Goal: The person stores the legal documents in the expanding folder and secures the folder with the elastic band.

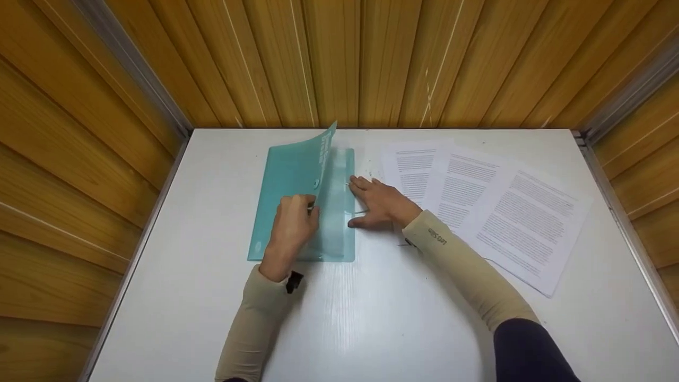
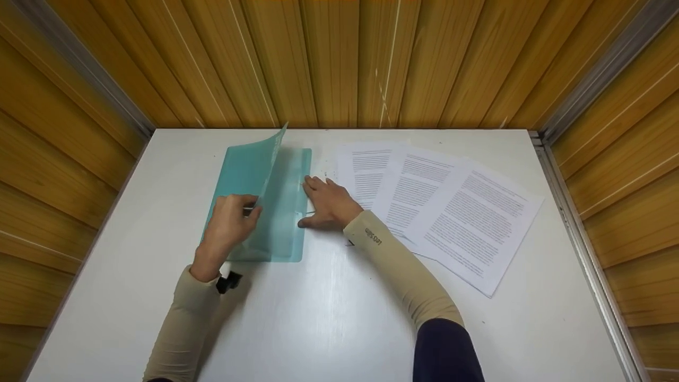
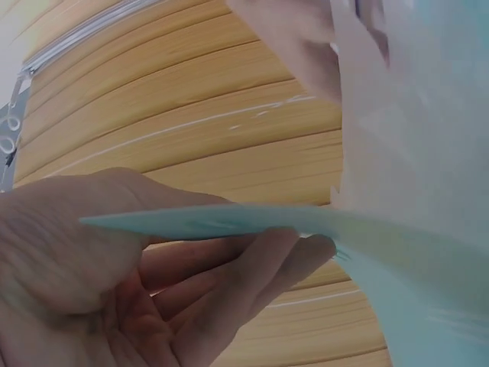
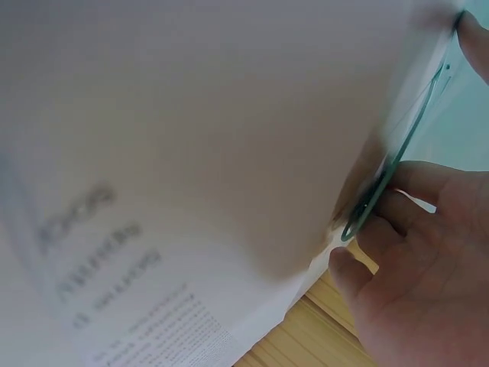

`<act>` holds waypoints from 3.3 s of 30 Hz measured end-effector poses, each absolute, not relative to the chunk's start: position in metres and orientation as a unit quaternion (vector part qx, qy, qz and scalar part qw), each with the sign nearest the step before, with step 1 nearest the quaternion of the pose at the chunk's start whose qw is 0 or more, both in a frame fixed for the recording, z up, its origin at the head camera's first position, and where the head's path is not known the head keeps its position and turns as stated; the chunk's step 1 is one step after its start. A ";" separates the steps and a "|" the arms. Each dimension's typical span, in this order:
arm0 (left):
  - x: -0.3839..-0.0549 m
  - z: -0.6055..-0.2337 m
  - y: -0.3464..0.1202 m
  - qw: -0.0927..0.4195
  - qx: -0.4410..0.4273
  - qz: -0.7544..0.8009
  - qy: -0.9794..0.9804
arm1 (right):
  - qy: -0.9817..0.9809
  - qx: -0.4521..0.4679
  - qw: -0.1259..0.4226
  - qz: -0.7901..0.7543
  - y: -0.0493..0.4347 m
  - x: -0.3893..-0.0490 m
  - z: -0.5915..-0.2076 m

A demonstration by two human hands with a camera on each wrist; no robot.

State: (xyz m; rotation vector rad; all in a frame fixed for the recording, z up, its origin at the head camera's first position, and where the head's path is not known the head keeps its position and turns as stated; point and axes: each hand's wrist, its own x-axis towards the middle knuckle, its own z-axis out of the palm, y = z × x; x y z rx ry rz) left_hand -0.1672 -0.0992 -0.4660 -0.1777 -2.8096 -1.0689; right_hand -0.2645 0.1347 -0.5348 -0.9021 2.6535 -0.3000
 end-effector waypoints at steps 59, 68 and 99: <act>-0.178 -0.456 -0.151 0.091 -0.085 -0.442 -0.888 | 0.927 -0.327 0.122 -0.134 0.149 -0.259 -0.518; -0.176 -0.454 -0.149 0.089 -0.084 -0.444 -0.887 | 0.935 -0.304 0.083 -0.160 0.187 -0.242 -0.500; -0.175 -0.451 -0.148 0.086 -0.070 -0.445 -0.889 | 0.971 -0.135 0.008 -0.197 0.319 -0.181 -0.478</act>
